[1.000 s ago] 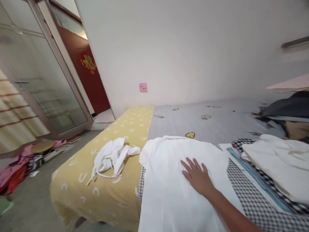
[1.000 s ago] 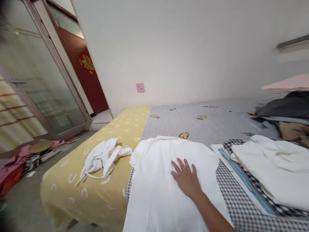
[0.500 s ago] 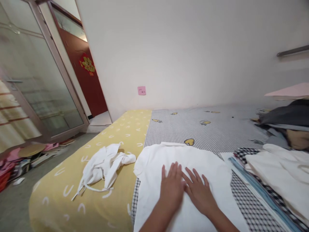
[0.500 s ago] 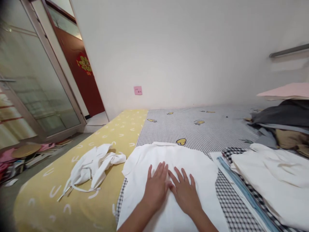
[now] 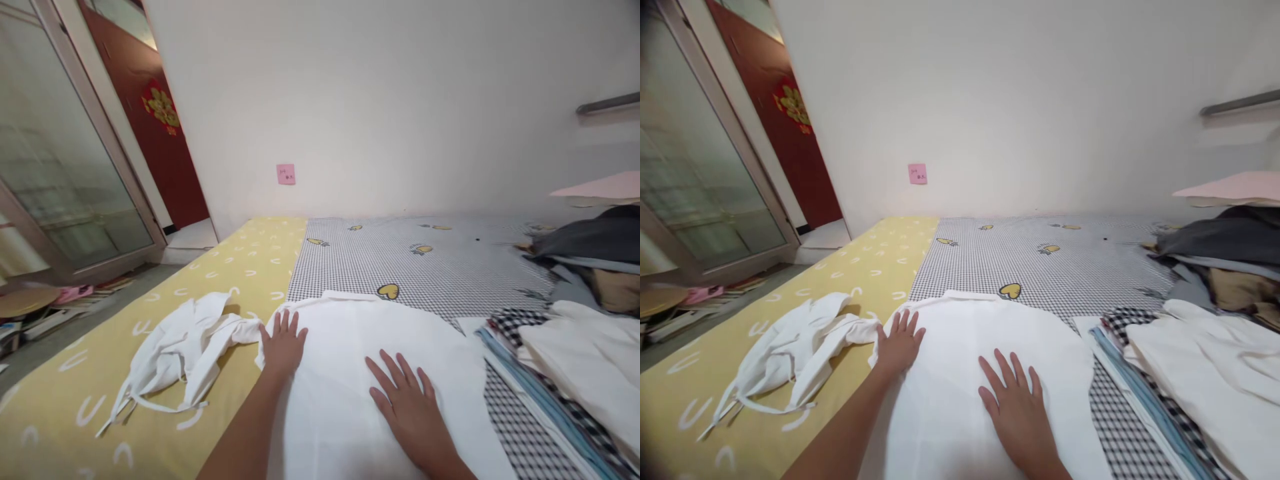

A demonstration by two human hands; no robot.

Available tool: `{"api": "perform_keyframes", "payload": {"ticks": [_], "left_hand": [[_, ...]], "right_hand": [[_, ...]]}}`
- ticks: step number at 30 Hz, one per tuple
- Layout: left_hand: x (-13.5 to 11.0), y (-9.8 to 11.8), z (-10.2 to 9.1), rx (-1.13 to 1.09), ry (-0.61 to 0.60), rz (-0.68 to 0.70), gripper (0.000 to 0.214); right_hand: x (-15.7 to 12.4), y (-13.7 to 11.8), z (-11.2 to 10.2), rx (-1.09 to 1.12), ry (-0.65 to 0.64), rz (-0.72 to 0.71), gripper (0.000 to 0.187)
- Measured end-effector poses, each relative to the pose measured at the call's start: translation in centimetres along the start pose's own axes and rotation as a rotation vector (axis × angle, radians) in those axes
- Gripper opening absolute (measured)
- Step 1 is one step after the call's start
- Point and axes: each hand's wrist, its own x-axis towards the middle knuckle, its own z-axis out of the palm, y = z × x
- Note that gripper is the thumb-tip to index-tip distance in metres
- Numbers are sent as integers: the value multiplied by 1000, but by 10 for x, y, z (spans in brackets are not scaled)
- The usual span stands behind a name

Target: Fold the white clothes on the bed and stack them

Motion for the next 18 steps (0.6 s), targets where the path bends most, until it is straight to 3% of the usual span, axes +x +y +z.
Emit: {"api": "perform_keyframes", "payload": {"ticks": [7, 11, 14, 18], "left_hand": [[32, 7, 15, -33, 44, -33, 63], [37, 9, 19, -50, 112, -24, 62], [27, 9, 19, -68, 182, 17, 60], [-8, 8, 19, -113, 246, 136, 53]], "right_hand": [[-1, 8, 18, -56, 98, -22, 52], [0, 9, 21, -62, 111, -21, 53], [1, 10, 22, -56, 92, -7, 55], [3, 9, 22, -59, 69, 19, 57]]}}
